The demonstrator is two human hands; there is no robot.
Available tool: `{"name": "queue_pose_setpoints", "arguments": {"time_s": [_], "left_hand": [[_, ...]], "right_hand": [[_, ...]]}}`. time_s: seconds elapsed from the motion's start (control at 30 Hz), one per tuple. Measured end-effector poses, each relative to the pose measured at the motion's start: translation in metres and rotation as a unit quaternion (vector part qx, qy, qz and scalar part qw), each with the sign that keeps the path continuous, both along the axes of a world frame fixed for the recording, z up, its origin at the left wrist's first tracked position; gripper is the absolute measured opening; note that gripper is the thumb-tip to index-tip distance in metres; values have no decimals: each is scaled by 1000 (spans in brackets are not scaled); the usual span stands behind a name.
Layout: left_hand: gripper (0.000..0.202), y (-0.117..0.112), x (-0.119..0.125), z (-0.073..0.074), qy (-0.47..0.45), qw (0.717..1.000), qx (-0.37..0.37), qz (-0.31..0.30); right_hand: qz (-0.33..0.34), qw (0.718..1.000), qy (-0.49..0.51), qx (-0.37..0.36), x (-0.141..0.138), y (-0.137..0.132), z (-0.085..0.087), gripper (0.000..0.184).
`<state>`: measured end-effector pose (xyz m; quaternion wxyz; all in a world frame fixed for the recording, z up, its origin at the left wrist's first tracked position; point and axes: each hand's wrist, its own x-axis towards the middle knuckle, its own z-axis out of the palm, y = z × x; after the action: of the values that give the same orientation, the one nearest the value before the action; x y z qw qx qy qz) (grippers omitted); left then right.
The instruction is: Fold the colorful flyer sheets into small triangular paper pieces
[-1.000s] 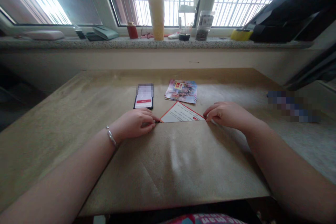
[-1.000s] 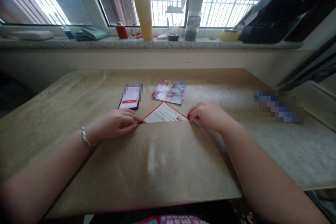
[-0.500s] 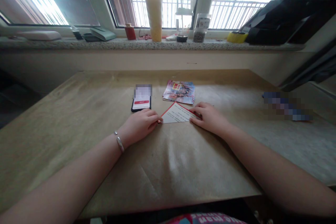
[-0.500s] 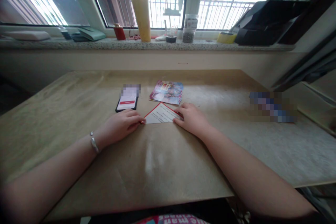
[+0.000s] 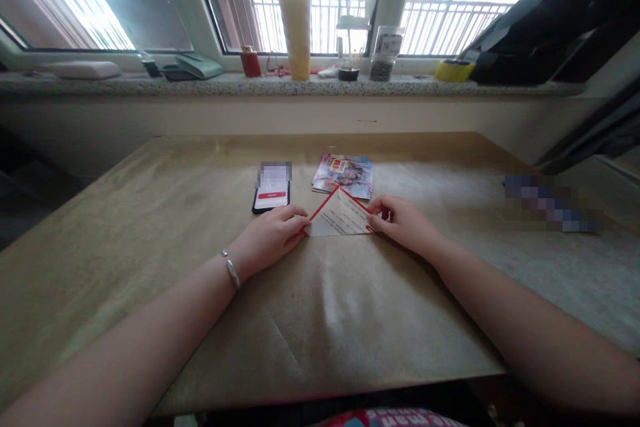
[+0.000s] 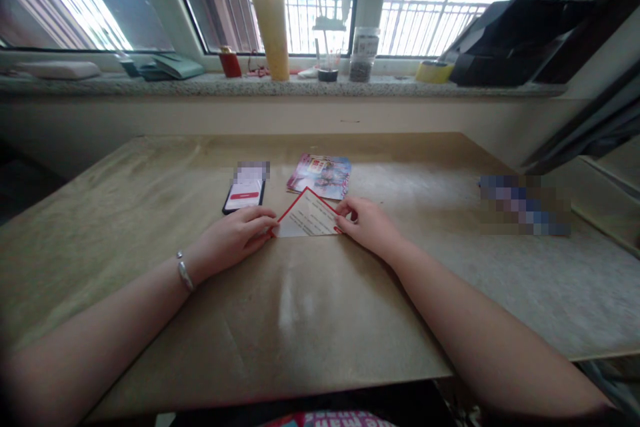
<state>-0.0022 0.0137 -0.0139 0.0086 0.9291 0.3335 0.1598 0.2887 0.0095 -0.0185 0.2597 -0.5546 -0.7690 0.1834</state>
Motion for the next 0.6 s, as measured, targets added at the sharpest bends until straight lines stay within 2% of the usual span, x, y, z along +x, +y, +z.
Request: {"name": "queue_pose_setpoints", "arguments": {"time_s": [0.13,0.3,0.43,0.53,0.6], "left_hand": [[21,0,-1,-2,-46,998,13,30],[36,-3,0,-2,-91,989,86,78],[49,-4,1,-1,-96,987,96,80],[51,-4,3,0,-80,992,76,56],[50,-5,4,2,-70,995,65,36]], "right_hand": [[-14,1000,24,0,1,-1,-1,9],[-10,999,30,44,-3,-5,0,7],[75,994,0,74,-7,-7,3,5],[169,979,-18,108,-8,-7,5,9],[206,971,-22,119,-9,-7,6,9]]}}
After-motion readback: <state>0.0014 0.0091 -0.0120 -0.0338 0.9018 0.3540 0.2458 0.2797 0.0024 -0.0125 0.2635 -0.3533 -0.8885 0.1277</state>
